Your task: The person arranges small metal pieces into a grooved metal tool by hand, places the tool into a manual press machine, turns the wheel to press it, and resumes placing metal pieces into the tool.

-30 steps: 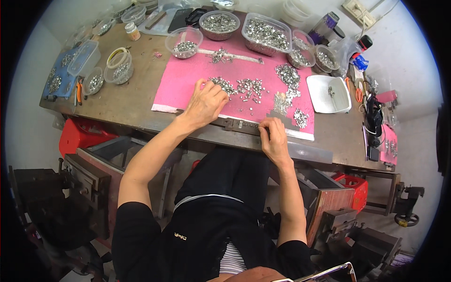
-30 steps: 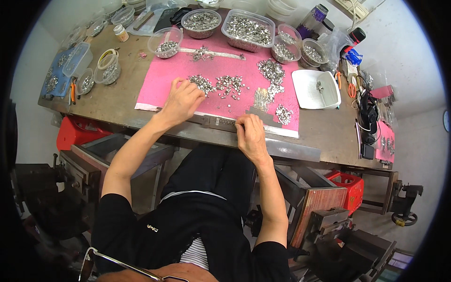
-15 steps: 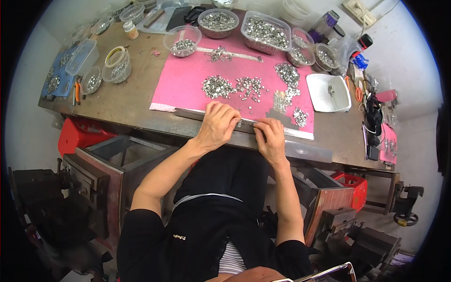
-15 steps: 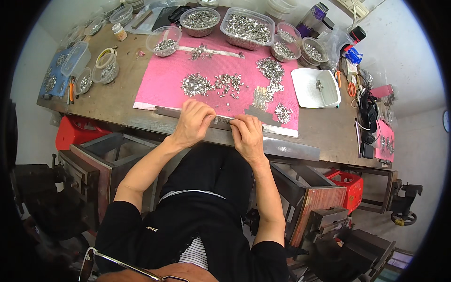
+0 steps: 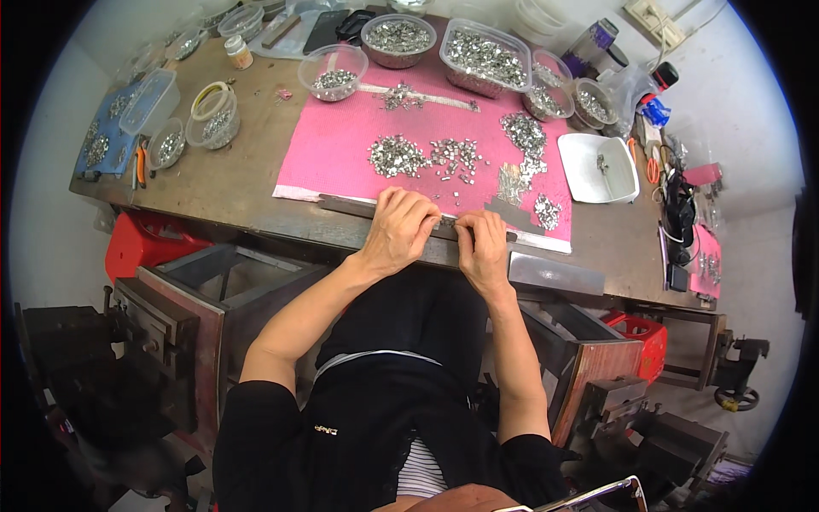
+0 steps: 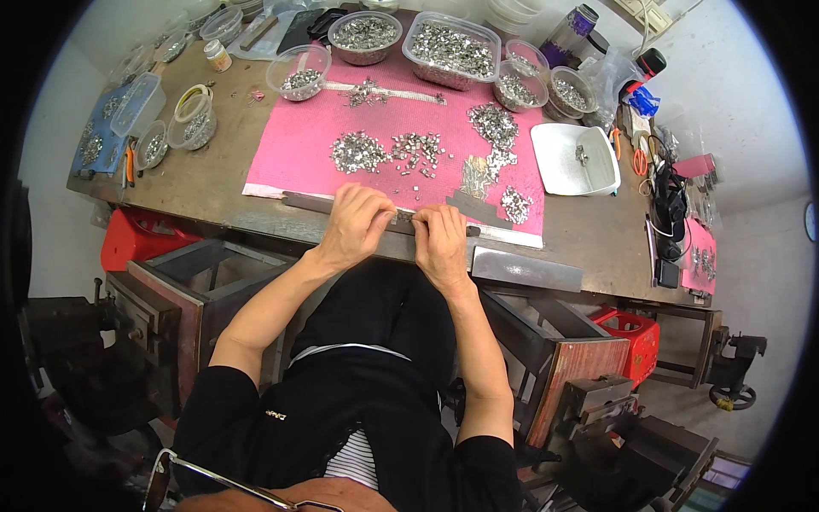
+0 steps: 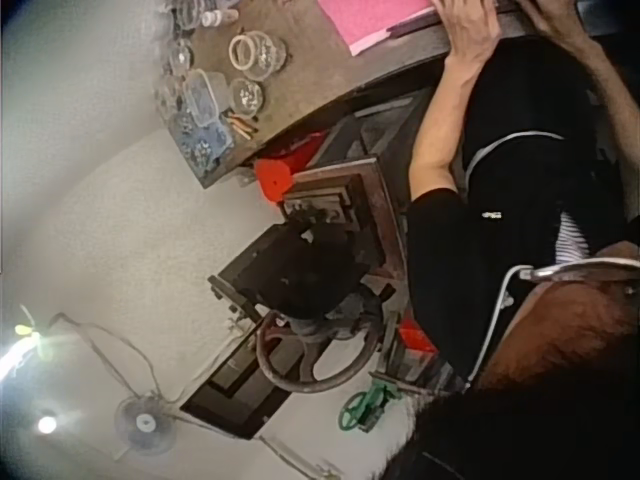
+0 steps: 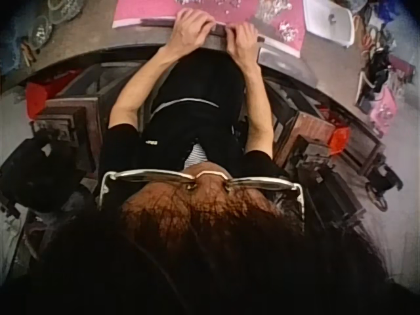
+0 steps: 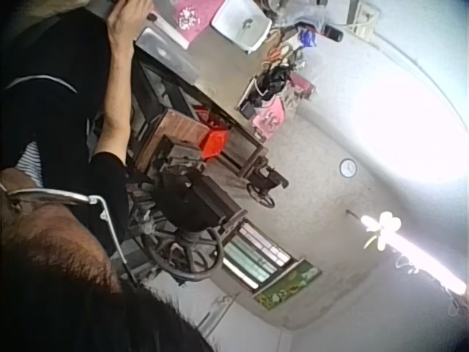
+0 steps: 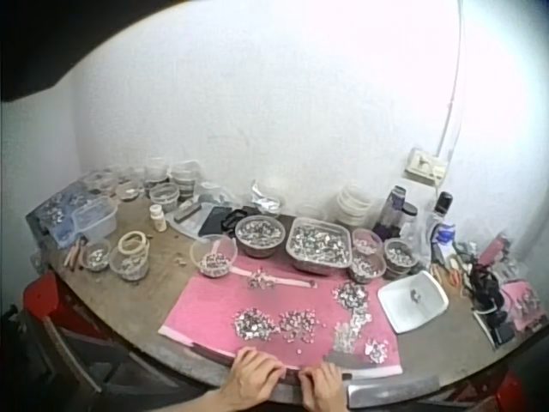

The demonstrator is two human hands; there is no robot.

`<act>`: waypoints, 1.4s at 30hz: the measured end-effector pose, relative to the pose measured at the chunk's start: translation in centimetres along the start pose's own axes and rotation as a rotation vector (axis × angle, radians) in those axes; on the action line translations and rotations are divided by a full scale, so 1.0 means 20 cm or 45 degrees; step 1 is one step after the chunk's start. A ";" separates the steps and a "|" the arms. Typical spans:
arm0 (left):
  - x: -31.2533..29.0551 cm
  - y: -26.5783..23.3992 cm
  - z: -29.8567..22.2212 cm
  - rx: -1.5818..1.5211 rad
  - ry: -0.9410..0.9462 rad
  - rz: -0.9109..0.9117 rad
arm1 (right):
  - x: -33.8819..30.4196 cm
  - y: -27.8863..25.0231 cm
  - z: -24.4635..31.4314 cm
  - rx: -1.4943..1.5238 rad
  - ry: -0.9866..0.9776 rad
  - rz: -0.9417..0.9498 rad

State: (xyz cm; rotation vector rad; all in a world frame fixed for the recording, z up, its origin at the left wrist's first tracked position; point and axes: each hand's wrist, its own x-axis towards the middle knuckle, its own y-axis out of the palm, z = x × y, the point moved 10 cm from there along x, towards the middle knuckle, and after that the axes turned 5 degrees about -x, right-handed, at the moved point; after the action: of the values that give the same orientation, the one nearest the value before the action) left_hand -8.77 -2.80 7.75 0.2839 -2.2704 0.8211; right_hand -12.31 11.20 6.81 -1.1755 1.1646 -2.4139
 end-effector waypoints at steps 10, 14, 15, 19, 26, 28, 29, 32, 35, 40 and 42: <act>0.02 0.06 -0.02 -0.028 0.016 0.045 | 0.02 -0.03 0.02 0.065 -0.058 0.024; 0.02 0.07 -0.03 0.001 0.018 0.064 | 0.00 -0.09 -0.08 0.145 0.065 -0.003; 0.02 0.08 -0.04 0.001 0.018 0.073 | -0.01 -0.10 -0.10 0.156 0.106 -0.008; 0.02 0.13 -0.05 0.003 0.023 0.119 | -0.03 -0.11 -0.12 0.181 0.149 -0.040; 0.02 0.20 -0.09 0.093 0.083 0.177 | -0.06 -0.12 -0.13 0.167 0.185 -0.168; 0.02 0.20 -0.10 0.128 0.113 0.165 | -0.06 -0.12 -0.13 0.171 0.188 -0.176; 0.02 0.20 -0.10 0.127 0.114 0.168 | -0.06 -0.12 -0.13 0.175 0.184 -0.182; 0.02 0.19 -0.09 0.134 0.115 0.178 | -0.07 -0.11 -0.13 0.189 0.190 -0.184; 0.02 0.18 -0.07 -0.026 0.106 0.215 | -0.06 -0.13 -0.13 0.197 0.193 -0.186; 0.03 0.17 -0.02 -0.160 -0.024 0.218 | -0.06 -0.12 -0.14 0.202 0.195 -0.192; 0.02 0.16 -0.03 -0.174 -0.001 0.224 | -0.07 -0.12 -0.14 0.197 0.195 -0.184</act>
State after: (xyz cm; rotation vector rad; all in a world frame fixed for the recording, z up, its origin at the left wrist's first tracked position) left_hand -10.10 0.16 6.83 0.0217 -2.3637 0.7487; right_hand -13.21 15.01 6.71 -1.0780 0.9405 -2.6890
